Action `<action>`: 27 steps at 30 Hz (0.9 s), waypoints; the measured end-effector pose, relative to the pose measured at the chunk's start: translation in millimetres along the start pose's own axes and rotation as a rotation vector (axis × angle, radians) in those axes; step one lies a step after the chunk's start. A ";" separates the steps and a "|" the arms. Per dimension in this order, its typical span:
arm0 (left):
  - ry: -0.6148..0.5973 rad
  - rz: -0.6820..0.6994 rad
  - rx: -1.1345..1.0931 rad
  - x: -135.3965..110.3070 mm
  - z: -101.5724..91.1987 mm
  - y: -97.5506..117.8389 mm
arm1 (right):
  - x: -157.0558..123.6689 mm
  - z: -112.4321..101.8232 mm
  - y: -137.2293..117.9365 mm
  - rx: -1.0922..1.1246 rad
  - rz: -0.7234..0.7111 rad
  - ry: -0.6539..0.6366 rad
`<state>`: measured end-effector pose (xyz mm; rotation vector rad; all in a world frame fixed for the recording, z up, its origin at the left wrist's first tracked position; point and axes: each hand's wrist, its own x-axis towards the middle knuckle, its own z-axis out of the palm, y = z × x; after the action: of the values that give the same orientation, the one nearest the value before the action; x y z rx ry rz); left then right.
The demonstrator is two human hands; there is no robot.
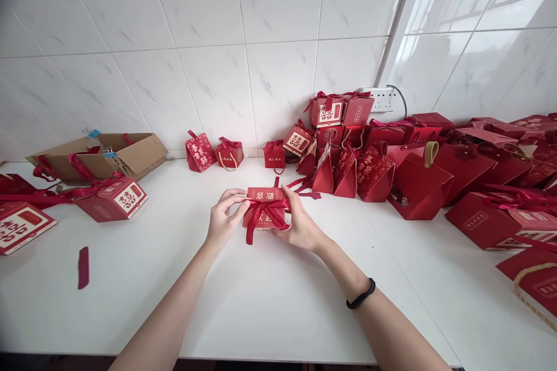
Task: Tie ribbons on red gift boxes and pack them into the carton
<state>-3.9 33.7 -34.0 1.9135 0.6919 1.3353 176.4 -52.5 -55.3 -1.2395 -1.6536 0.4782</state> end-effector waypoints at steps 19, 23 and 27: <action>0.182 -0.324 -0.261 -9.7 22.2 7.6 | -10.5 4.4 34.1 -0.060 0.068 0.135; 0.189 -0.362 -0.312 -8.1 21.3 6.6 | -11.7 11.2 49.6 -0.092 0.051 0.242; 0.174 -0.364 -0.386 -4.9 14.2 1.3 | -12.5 15.4 35.9 -0.183 0.022 0.246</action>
<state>8.0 25.9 -39.0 1.3076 0.7611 1.2969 181.1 -45.6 -95.4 -1.3925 -1.5000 0.1806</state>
